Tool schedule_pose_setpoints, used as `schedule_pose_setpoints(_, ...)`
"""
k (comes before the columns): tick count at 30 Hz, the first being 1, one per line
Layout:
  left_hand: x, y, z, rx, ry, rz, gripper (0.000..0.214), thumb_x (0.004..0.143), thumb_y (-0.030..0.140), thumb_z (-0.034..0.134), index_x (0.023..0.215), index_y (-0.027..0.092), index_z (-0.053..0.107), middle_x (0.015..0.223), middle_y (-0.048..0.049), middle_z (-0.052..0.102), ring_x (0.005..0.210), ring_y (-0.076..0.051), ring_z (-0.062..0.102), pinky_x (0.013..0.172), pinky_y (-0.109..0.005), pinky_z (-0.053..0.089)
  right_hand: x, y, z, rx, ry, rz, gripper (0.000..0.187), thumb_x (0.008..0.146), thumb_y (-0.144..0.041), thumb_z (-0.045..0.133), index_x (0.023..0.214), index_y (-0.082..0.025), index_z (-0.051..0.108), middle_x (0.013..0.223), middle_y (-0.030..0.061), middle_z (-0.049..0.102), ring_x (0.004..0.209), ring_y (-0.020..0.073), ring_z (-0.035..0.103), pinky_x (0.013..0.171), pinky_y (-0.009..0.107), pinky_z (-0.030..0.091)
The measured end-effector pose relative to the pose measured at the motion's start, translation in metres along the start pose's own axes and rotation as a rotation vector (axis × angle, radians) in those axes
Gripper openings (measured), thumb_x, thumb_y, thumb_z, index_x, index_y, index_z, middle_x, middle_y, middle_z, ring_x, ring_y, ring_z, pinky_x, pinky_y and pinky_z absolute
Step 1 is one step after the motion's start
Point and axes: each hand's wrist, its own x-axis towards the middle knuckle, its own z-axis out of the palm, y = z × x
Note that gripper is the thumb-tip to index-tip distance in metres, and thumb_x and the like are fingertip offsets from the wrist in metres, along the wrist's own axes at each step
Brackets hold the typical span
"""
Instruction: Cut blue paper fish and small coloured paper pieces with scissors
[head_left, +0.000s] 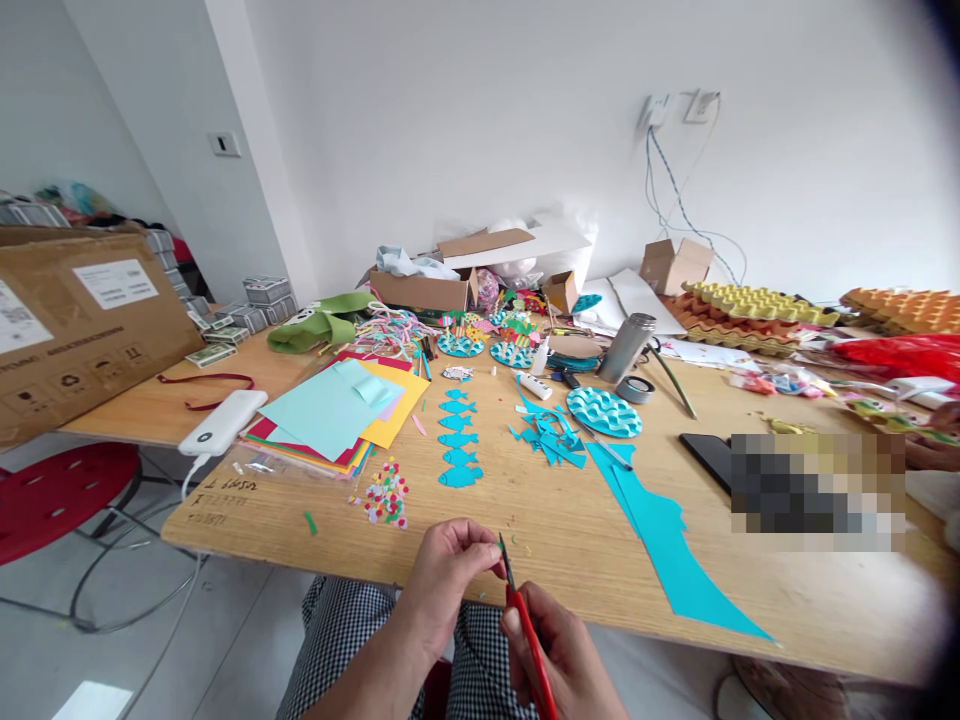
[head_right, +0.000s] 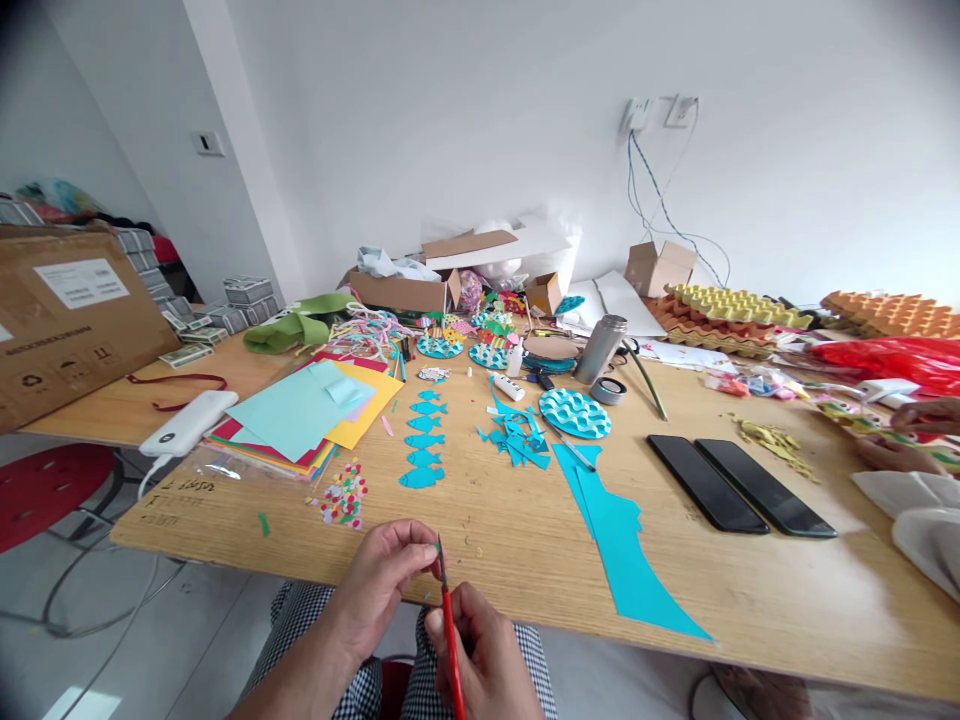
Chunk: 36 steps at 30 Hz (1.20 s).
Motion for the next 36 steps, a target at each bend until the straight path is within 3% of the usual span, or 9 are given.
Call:
schedule_pose_setpoints(4,0.002,0.002,-0.003,-0.027,-0.024,-0.006,0.011,0.062,0.024,0.067,0.061,0.013,0.063,0.061,-0.0028,0.063,0.061,-0.015,0.056,0.068,-0.028,0.044,0.004,0.005,-0.005,-0.017,0.023,-0.032,0.048,0.083,-0.067,0.049,0.067,-0.023,0.038,0.048,-0.007,0.047,0.041,0.0085,0.04,0.043,0.02,0.029)
schedule_pose_setpoints(8,0.007,0.003,-0.018,0.127,0.059,0.055,0.013,0.065,0.027,0.068,0.067,0.014,0.064,0.064,-0.0021,0.063,0.064,-0.016,0.058,0.069,-0.028,0.044,0.013,0.002,-0.028,-0.135,0.074,-0.057,0.042,0.086,-0.06,0.049,0.066,-0.024,0.038,0.049,-0.0064,0.046,0.044,0.0111,0.043,0.044,0.022,0.032)
schedule_pose_setpoints(13,0.016,-0.001,-0.041,0.667,0.175,0.348,0.009,0.073,0.021,0.06,0.065,0.017,0.062,0.084,-0.0068,0.066,0.08,-0.021,0.06,0.068,-0.03,0.045,0.024,0.002,-0.06,-0.862,0.255,-0.161,0.034,0.087,-0.049,0.05,0.065,-0.024,0.043,0.057,0.0014,0.06,0.052,0.0199,0.056,0.05,0.028,0.03)
schedule_pose_setpoints(16,0.018,-0.006,-0.047,0.951,0.248,0.532,0.012,0.073,0.011,0.058,0.064,0.02,0.061,0.087,-0.0055,0.065,0.09,-0.023,0.058,0.082,-0.038,0.045,0.031,0.006,-0.066,-1.044,0.321,-0.256,0.027,0.089,-0.043,0.049,0.069,-0.024,0.047,0.065,0.0044,0.065,0.062,0.0239,0.061,0.054,0.03,0.034)
schedule_pose_setpoints(20,0.017,-0.013,-0.049,1.175,0.266,0.633,0.019,0.074,0.004,0.056,0.067,0.021,0.06,0.091,-0.005,0.063,0.095,-0.024,0.056,0.086,-0.044,0.046,0.04,0.011,-0.066,-1.059,0.355,-0.357,0.025,0.09,-0.041,0.049,0.074,-0.023,0.053,0.074,0.0071,0.066,0.073,0.0255,0.062,0.063,0.033,0.042)
schedule_pose_setpoints(24,0.018,-0.018,-0.05,1.304,0.275,0.671,0.021,0.075,0.001,0.055,0.067,0.02,0.059,0.093,-0.0058,0.061,0.095,-0.025,0.055,0.084,-0.044,0.049,0.046,0.017,-0.064,-0.985,0.421,-0.359,0.025,0.091,-0.042,0.047,0.077,-0.022,0.052,0.076,0.0072,0.064,0.075,0.025,0.061,0.065,0.035,0.044)
schedule_pose_setpoints(29,0.017,-0.02,-0.052,1.355,0.312,0.714,0.021,0.076,0.0,0.055,0.075,0.019,0.063,0.094,-0.0064,0.061,0.097,-0.025,0.055,0.09,-0.048,0.047,0.047,0.024,-0.06,-0.903,0.534,-0.402,0.026,0.09,-0.045,0.047,0.077,-0.023,0.05,0.074,0.0064,0.06,0.074,0.0254,0.059,0.061,0.034,0.043)
schedule_pose_setpoints(36,0.014,-0.021,-0.054,1.328,0.329,0.734,0.027,0.076,-0.002,0.05,0.08,0.02,0.065,0.094,-0.0068,0.061,0.095,-0.024,0.056,0.084,-0.045,0.051,0.049,0.027,-0.056,-0.818,0.6,-0.481,0.031,0.089,-0.051,0.048,0.076,-0.023,0.052,0.071,0.0048,0.06,0.068,0.0231,0.057,0.061,0.032,0.042)
